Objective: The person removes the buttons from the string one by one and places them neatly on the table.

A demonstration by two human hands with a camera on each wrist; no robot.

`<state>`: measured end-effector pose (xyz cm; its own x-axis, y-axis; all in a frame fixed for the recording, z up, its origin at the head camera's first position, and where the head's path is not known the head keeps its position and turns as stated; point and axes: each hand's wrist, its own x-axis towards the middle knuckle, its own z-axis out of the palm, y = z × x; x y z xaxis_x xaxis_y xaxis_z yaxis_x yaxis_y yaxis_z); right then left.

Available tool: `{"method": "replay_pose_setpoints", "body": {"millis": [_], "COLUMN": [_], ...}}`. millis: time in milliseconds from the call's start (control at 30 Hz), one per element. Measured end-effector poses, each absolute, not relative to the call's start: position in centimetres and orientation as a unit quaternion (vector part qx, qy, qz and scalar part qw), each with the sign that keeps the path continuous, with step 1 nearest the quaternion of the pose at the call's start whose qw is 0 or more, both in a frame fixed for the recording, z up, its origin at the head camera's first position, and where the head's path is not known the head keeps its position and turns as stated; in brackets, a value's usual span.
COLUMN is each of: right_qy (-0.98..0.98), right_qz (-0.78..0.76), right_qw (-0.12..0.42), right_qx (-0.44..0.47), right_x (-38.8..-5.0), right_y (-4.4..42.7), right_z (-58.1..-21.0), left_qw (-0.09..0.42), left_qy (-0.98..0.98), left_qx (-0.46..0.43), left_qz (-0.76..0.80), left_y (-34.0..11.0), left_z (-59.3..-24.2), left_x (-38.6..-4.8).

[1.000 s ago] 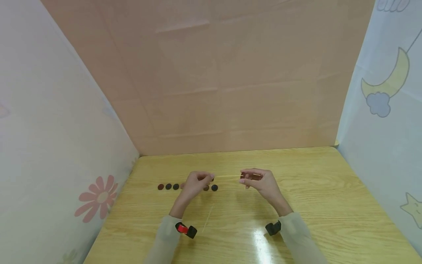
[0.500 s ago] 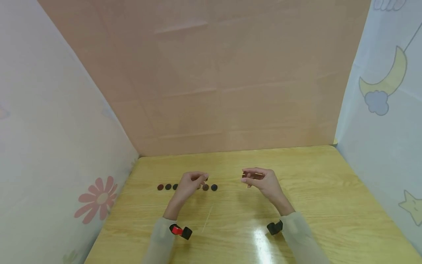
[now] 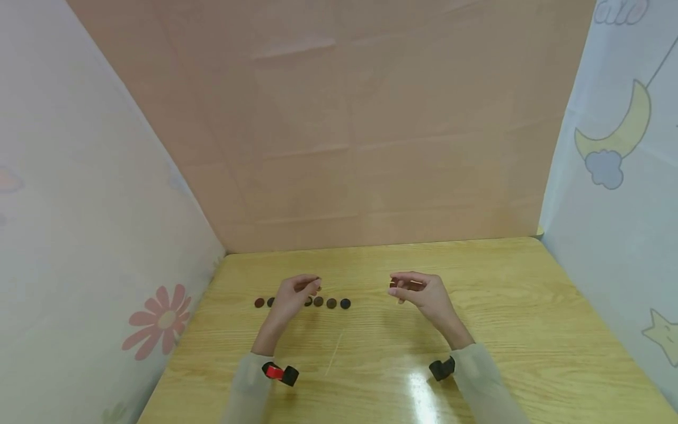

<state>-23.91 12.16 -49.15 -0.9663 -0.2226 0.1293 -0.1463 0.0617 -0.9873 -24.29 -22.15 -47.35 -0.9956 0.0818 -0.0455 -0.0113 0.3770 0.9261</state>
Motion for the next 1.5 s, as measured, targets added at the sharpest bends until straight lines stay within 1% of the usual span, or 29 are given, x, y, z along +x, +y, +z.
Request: {"method": "replay_pose_setpoints", "body": {"millis": [367, 933, 1400, 1500], "right_qy": [0.723, 0.722, 0.719, 0.718], "right_qz": [-0.678, -0.681, -0.686, -0.688], "right_qw": [0.023, 0.028, 0.034, 0.036], "right_qx": [-0.13, -0.119, -0.105, -0.102], "right_x": [-23.8, -24.0, -24.0, -24.0], "right_y": [12.4, 12.7, 13.0, 13.1], "right_z": [-48.9, -49.3, -49.3, -49.3], "left_qw": [0.012, -0.035, -0.038, -0.046], "left_qy": [0.822, 0.857, 0.875, 0.878], "left_qx": [-0.004, -0.027, -0.071, -0.073], "left_qz": [0.569, 0.514, 0.478, 0.47], "left_y": [-24.3, -29.0, -32.1, -32.7], "left_z": [-48.0, -49.7, -51.4, -51.7], "left_x": [-24.3, -24.1, -23.6, -23.7]}}
